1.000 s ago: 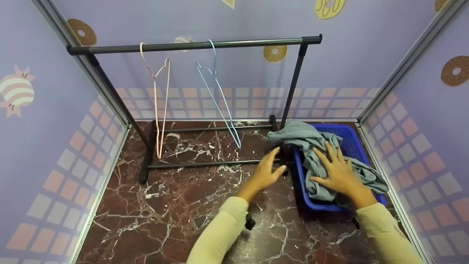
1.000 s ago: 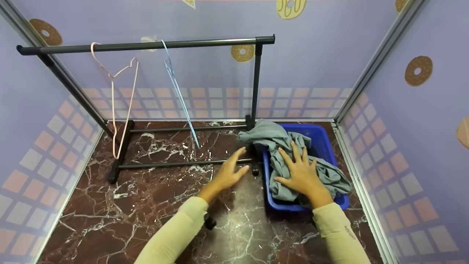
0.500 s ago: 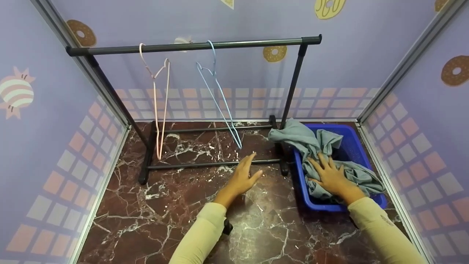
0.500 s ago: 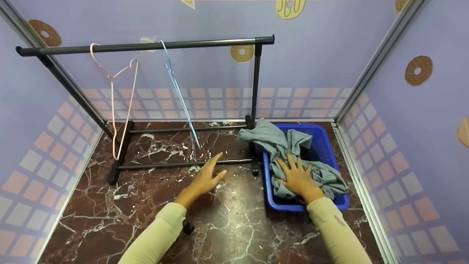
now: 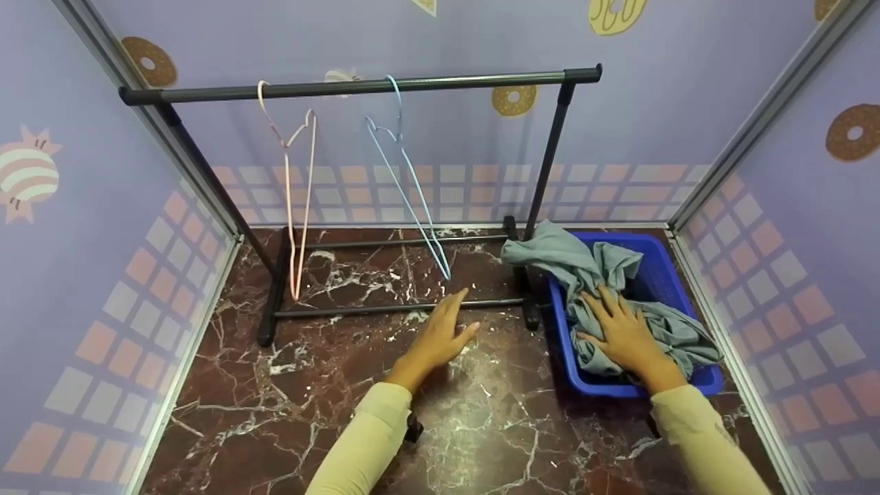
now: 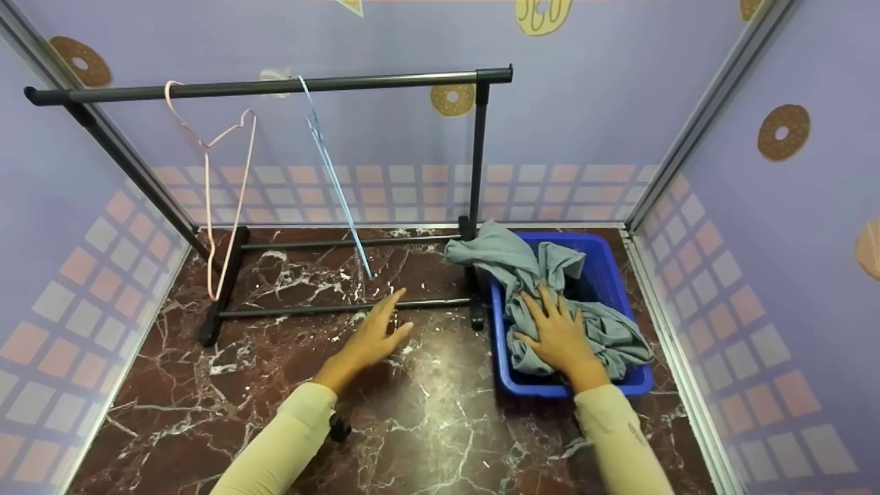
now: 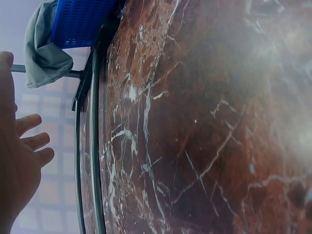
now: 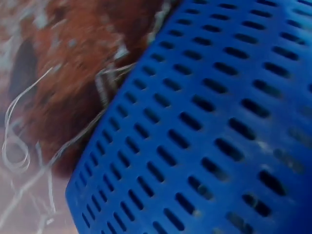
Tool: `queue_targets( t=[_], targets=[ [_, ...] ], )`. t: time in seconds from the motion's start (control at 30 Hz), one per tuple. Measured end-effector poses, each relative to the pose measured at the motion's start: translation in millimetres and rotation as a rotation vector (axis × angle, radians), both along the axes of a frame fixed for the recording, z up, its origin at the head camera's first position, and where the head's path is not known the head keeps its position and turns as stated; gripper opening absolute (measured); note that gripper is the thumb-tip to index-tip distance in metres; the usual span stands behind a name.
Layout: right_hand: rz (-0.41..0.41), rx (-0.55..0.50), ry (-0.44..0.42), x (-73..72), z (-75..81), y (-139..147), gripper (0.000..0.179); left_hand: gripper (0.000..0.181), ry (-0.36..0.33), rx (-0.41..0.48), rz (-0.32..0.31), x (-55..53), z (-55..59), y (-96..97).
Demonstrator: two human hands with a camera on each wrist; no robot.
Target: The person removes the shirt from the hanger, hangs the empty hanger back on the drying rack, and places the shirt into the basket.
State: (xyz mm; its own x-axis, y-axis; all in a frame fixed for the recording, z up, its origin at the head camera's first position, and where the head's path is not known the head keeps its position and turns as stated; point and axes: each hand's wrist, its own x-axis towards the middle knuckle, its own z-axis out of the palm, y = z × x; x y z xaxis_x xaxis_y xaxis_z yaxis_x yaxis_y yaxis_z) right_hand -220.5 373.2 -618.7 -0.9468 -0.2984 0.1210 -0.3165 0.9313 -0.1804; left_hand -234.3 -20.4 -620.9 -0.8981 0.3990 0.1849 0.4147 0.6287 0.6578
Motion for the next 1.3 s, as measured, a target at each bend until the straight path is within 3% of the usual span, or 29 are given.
queue_targets(
  t=[0.17,0.3,0.5,0.63,0.73,0.87,1.07,1.3],
  targets=[
    [-0.056,-0.044,0.078,10.6,17.2,0,0.083,0.073,0.008,-0.016,0.004,1.5,0.4,-6.9],
    [-0.211,-0.041,0.048,19.4,40.1,4,0.083,0.073,0.013,-0.030,0.006,2.3,2.3,-10.2],
    [-0.541,-0.122,-0.185,29.4,62.5,12,0.104,0.074,0.016,-0.054,0.011,2.0,4.4,-12.2],
    [-0.647,-0.163,-0.321,28.0,57.6,21,0.112,0.075,0.012,-0.054,0.012,2.3,6.2,-13.0],
    [-0.663,-0.173,-0.346,26.2,49.4,27,0.112,0.075,0.017,-0.064,0.018,2.4,5.5,-13.6],
    [-0.632,-0.203,-0.307,25.0,43.3,28,0.108,0.074,0.052,-0.068,0.021,1.8,3.0,-15.3],
    [-0.498,-0.250,-0.255,20.6,37.3,18,0.104,0.073,0.048,-0.050,0.030,2.7,1.3,-17.5],
    [-0.370,-0.179,-0.398,7.6,18.7,13,0.111,0.076,0.021,-0.073,0.042,3.3,2.5,-20.7]
  ],
)
